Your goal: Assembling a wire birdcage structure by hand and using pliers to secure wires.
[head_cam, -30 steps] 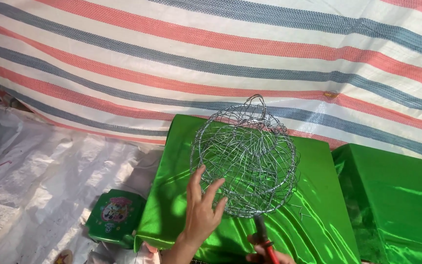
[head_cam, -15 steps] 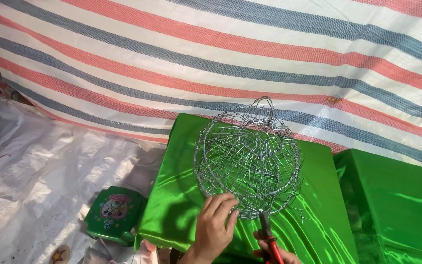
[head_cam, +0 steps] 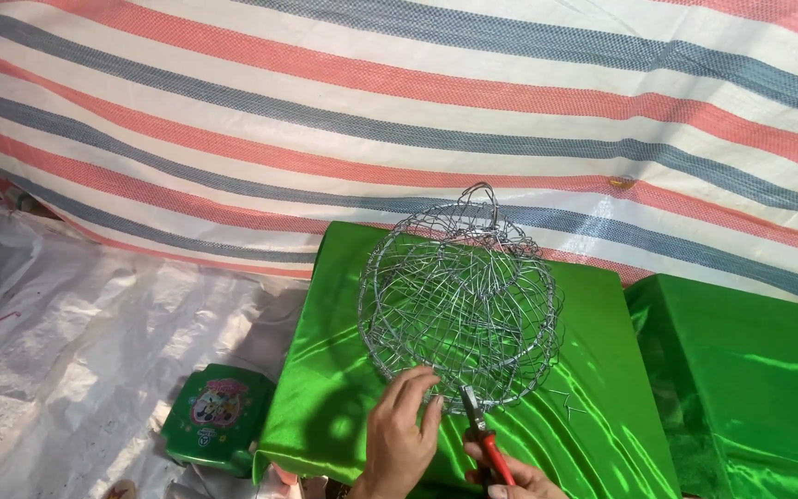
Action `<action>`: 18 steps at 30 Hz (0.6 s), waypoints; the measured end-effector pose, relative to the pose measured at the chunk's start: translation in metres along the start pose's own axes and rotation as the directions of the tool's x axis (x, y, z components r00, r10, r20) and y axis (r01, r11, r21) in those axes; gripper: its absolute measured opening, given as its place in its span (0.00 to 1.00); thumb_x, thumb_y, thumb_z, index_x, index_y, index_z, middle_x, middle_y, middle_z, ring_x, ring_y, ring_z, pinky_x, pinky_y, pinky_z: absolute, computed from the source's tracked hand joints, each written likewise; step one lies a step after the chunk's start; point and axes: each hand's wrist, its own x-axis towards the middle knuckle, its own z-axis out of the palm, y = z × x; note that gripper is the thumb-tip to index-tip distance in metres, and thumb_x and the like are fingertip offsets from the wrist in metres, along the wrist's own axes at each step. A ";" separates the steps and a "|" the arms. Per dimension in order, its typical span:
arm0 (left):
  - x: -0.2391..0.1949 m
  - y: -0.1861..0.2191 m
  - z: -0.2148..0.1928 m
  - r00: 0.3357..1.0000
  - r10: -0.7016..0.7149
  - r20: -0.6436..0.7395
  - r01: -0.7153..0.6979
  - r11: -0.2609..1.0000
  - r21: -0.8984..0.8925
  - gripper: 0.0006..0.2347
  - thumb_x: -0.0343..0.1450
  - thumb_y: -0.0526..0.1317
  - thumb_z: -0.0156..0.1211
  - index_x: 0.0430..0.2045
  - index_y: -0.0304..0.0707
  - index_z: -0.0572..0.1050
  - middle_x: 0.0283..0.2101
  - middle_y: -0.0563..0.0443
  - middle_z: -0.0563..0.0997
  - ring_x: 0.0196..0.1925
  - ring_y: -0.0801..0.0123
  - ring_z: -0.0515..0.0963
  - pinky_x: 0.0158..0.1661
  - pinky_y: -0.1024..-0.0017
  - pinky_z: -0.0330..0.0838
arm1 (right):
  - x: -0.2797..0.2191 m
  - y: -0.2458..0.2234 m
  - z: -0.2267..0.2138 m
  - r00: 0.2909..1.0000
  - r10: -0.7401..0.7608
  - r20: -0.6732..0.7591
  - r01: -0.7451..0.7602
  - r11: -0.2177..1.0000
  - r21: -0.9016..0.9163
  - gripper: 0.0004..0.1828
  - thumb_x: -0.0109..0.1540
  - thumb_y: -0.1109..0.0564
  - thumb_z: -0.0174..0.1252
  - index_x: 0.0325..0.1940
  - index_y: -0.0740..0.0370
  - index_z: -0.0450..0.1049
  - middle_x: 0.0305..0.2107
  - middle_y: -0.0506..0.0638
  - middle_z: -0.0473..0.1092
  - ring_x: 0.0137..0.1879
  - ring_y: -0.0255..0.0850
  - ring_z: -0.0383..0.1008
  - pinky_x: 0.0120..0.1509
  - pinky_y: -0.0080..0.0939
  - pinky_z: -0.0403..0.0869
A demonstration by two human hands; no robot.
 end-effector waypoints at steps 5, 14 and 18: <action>-0.004 -0.002 0.004 0.999 -0.039 -0.032 0.039 0.999 0.005 0.10 0.69 0.32 0.65 0.43 0.33 0.78 0.49 0.41 0.84 0.49 0.56 0.86 0.49 0.68 0.85 | -0.001 -0.007 0.005 0.999 -0.052 -0.004 0.050 0.986 -0.161 0.38 0.54 0.68 0.74 0.68 0.56 0.75 0.71 0.56 0.64 0.67 0.61 0.73 0.73 0.78 0.62; -0.018 0.006 0.009 0.998 -0.056 -0.034 0.055 0.998 -0.038 0.13 0.69 0.32 0.65 0.46 0.30 0.75 0.54 0.36 0.82 0.55 0.49 0.84 0.51 0.63 0.84 | -0.006 -0.027 0.030 0.992 -0.055 -0.113 0.027 0.971 -0.236 0.37 0.51 0.65 0.75 0.66 0.56 0.78 0.75 0.47 0.57 0.63 0.61 0.78 0.73 0.79 0.61; -0.025 0.008 0.020 0.971 -0.195 0.139 0.206 0.976 -0.069 0.18 0.71 0.34 0.62 0.55 0.34 0.68 0.52 0.43 0.81 0.47 0.56 0.84 0.43 0.63 0.85 | -0.001 -0.034 0.025 0.993 -0.020 -0.117 -0.015 0.955 -0.295 0.40 0.52 0.62 0.75 0.69 0.55 0.75 0.71 0.53 0.66 0.68 0.61 0.74 0.72 0.81 0.58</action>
